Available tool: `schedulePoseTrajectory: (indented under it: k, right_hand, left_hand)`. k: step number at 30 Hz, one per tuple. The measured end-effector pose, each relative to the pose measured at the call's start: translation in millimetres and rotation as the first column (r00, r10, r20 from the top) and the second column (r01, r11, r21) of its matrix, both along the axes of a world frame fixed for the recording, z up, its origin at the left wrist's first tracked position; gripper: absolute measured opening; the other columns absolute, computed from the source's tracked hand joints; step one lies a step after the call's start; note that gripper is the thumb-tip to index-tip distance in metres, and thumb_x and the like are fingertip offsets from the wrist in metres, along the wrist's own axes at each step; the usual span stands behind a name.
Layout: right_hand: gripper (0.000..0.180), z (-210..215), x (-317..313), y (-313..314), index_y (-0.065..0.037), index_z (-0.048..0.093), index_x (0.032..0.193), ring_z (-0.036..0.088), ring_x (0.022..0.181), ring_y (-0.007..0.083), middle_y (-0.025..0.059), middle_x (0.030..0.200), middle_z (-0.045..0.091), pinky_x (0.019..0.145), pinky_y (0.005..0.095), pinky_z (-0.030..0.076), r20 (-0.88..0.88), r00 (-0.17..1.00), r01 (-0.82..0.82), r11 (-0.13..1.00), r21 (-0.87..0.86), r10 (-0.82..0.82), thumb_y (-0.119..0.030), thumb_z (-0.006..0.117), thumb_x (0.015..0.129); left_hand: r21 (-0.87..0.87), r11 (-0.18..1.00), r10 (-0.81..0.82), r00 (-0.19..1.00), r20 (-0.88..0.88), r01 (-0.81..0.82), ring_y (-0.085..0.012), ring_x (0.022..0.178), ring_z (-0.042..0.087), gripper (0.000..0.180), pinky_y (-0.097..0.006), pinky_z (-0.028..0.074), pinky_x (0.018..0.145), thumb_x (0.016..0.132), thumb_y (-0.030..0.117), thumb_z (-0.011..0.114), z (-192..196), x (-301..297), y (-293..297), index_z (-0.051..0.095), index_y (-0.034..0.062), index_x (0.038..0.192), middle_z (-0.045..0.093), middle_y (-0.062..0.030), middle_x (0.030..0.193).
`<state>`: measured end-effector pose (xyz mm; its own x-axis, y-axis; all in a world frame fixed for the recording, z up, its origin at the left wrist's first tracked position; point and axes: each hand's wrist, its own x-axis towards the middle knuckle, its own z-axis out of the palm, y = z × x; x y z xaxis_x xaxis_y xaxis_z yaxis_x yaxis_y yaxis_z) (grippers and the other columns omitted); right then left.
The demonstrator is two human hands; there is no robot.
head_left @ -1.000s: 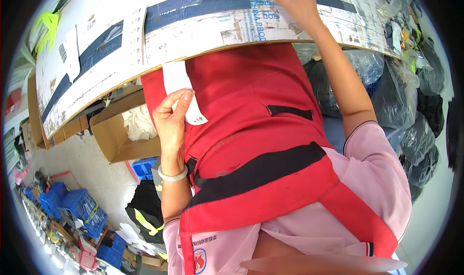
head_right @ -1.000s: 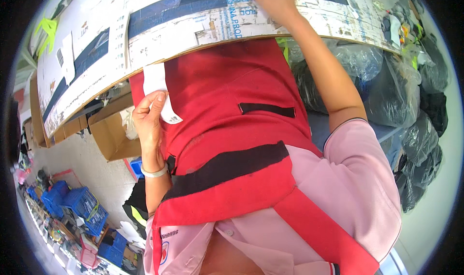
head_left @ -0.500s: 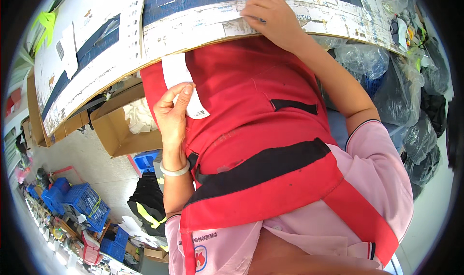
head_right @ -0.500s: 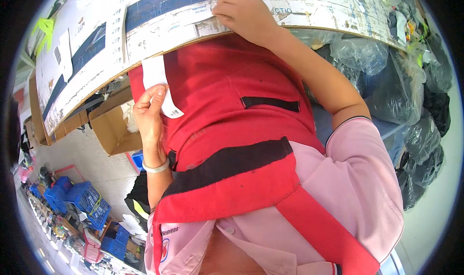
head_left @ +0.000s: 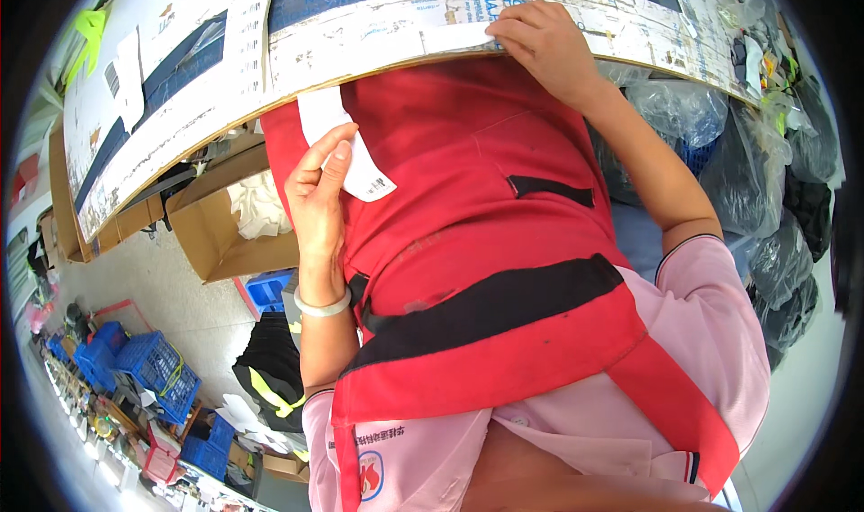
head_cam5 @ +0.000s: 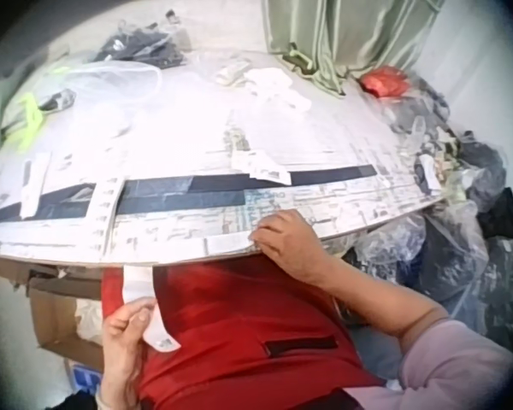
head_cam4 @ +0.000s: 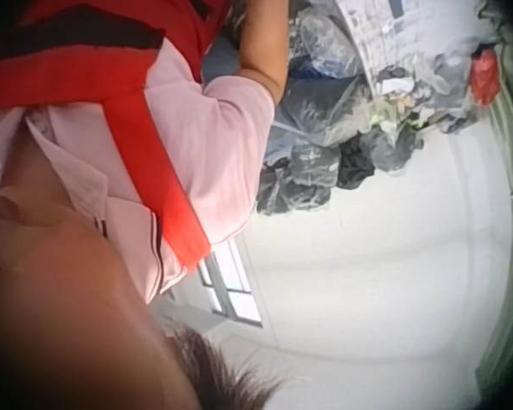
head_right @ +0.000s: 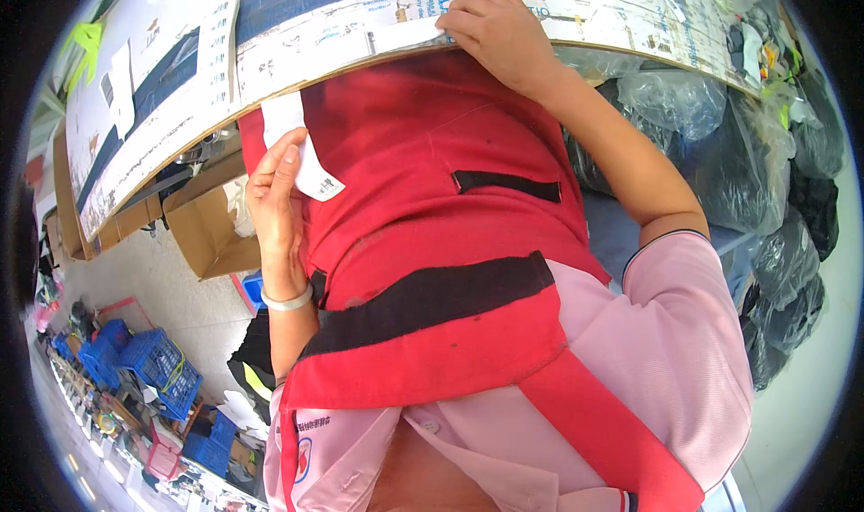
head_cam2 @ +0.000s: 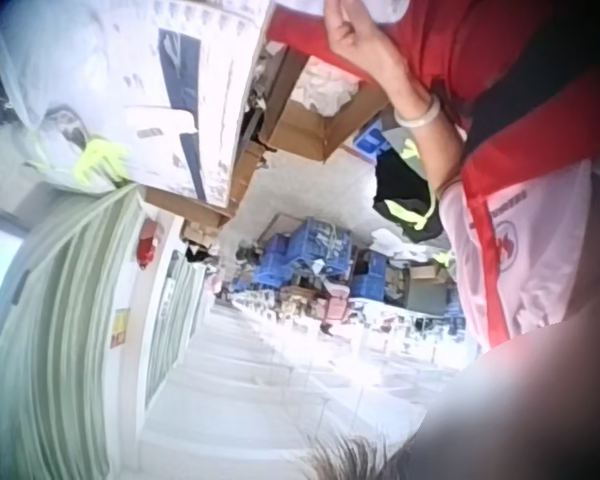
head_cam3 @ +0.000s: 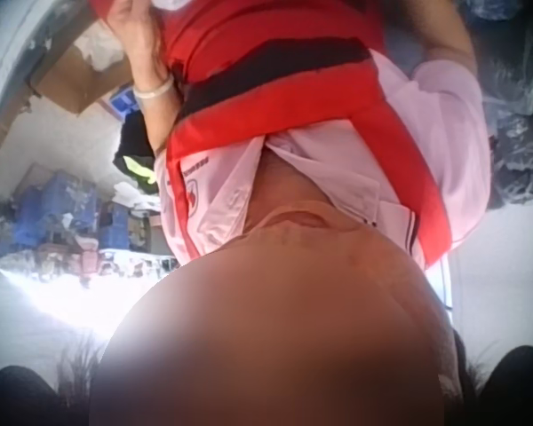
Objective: Peeling small white adhesive labels from a backing sheet and applying them to a workbench or container.
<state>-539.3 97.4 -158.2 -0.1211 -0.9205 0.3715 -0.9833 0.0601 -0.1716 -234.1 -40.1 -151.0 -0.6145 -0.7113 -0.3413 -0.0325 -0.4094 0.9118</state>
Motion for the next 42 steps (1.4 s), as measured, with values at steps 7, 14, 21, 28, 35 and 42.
schedulePoseTrajectory:
  k: [7, 14, 21, 28, 35, 42]
  right_hand:
    - [0.014, 30, 53, -4, -0.007, 0.067, 0.095, 0.059, 0.086, 0.017, 0.0042, 0.092, 0.063, 0.079, 0.0308, 0.046, 0.496, 0.866, 0.019, 0.994, 0.104, -0.068, -0.014, 0.063, 0.084]
    - [0.018, 26, 125, -34, 0.0, 0.066, 0.095, 0.059, 0.073, 0.0071, 0.003, 0.076, 0.062, 0.066, 0.021, 0.047, 0.947, 0.086, -0.419, 0.851, 0.317, -0.311, -0.017, 0.062, 0.089]
    - [0.016, 9, 131, -38, -0.001, 0.065, 0.095, 0.057, 0.069, 0.0067, 0.0021, 0.077, 0.061, 0.065, 0.0205, 0.047, 0.946, -0.12, -0.265, 0.928, 0.262, -0.301, -0.016, 0.062, 0.091]
    - [0.008, 8, 125, -34, -0.001, 0.066, 0.089, 0.056, 0.08, 0.0079, 0.002, 0.085, 0.063, 0.073, 0.0238, 0.045, 0.978, 0.19, -0.235, 0.963, 0.133, -0.089, -0.009, 0.063, 0.087]
    - [0.008, 15, 107, -19, -0.002, 0.066, 0.089, 0.057, 0.072, 0.0082, 0.003, 0.08, 0.063, 0.066, 0.024, 0.046, 0.906, 0.422, -0.095, 0.992, 0.084, -0.036, -0.008, 0.061, 0.088]
    - [0.018, 18, 16, -15, -0.001, 0.065, 0.097, 0.057, 0.064, 0.0062, 0.0019, 0.077, 0.062, 0.055, 0.019, 0.048, 0.914, 0.244, 0.117, 0.945, 0.305, -0.325, -0.017, 0.06, 0.091]
  left_hand:
    - [0.024, 0.999, 0.044, 0.999, -0.005, -0.044, -0.0074, 0.092, 0.057, 0.024, -0.02, 0.043, 0.083, 0.088, 0.005, 0.063, 1, -3, 2, 0.065, -0.0006, 0.112, 0.065, -0.005, 0.106]
    - [0.024, 0.995, 0.099, 0.992, -0.074, -0.097, -0.0088, 0.088, 0.059, 0.021, -0.022, 0.047, 0.078, 0.089, 0.006, 0.064, -5, -9, 8, 0.066, -0.0002, 0.109, 0.066, -0.0062, 0.101]
    - [0.052, 0.986, -0.155, 0.988, -0.019, 0.156, -0.0106, 0.066, 0.063, 0.016, -0.023, 0.053, 0.061, 0.087, 0.006, 0.066, -11, 9, 10, 0.067, -0.0032, 0.1, 0.069, -0.0078, 0.084]
    - [0.084, 0.982, -0.179, 0.979, 0.094, 0.171, -0.007, 0.058, 0.058, 0.01, -0.021, 0.048, 0.055, 0.087, 0.006, 0.066, -11, 2, 12, 0.069, -0.0029, 0.09, 0.066, -0.0046, 0.073]
    - [0.135, 0.95, -0.282, 0.959, -0.015, 0.281, -0.0125, 0.061, 0.059, 0.043, -0.026, 0.05, 0.06, 0.1, 0.031, 0.047, -34, 6, 12, 0.068, -0.0043, 0.09, 0.066, -0.0084, 0.074]
    - [0.136, 0.96, -0.253, 0.966, 0.058, 0.244, -0.0158, 0.061, 0.06, 0.051, -0.026, 0.049, 0.062, 0.1, 0.039, 0.043, -29, -2, 8, 0.068, -0.0057, 0.094, 0.067, -0.0121, 0.076]
